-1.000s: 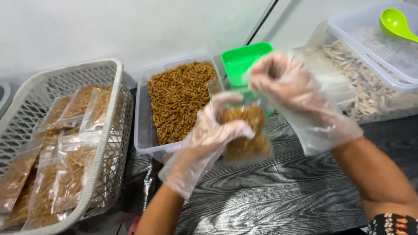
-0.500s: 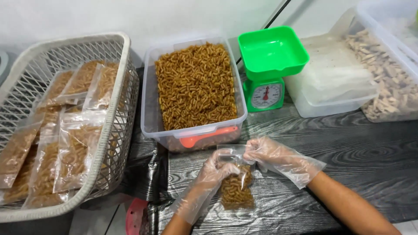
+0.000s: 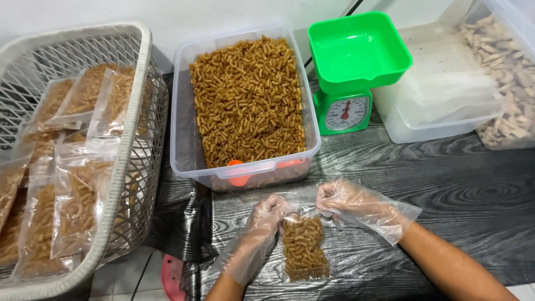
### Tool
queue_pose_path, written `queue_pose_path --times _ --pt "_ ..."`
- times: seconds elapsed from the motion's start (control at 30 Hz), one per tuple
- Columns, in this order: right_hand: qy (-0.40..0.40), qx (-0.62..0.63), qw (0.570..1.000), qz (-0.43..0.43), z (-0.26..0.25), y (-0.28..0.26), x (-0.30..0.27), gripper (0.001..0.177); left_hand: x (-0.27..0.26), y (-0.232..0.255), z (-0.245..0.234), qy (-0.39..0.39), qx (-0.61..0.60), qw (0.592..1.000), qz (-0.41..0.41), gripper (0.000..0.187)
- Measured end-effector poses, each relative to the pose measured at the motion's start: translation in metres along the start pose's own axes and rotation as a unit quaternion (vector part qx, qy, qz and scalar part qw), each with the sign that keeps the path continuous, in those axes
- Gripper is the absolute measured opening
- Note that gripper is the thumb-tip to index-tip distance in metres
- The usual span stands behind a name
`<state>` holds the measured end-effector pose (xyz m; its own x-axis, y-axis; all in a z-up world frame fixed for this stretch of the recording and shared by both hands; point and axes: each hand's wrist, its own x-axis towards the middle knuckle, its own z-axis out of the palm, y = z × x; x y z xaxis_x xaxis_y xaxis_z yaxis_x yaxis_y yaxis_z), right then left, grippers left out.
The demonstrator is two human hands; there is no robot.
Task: The person scoops dried mealworms from a large container into small plastic bags, weighs the bags on a kitchen scale, and places them into a plastic basket.
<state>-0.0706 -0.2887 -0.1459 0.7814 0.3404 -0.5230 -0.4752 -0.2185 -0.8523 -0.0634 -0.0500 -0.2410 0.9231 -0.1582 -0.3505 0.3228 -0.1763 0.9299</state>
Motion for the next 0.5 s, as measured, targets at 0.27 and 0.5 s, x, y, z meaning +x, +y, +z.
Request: queue_pose_path --times 0.27,0.5 --pt "0.03 -0.047 0.997 0.061 -0.002 0.006 0.014 0.014 -0.004 -0.017 -0.012 -0.131 -0.194 0.966 0.113 0.019" --pt "0.001 0.026 0.999 0.032 0.004 -0.004 0.006 0.016 0.0 -0.021 -0.015 -0.123 -0.095 0.97 0.187 0.023"
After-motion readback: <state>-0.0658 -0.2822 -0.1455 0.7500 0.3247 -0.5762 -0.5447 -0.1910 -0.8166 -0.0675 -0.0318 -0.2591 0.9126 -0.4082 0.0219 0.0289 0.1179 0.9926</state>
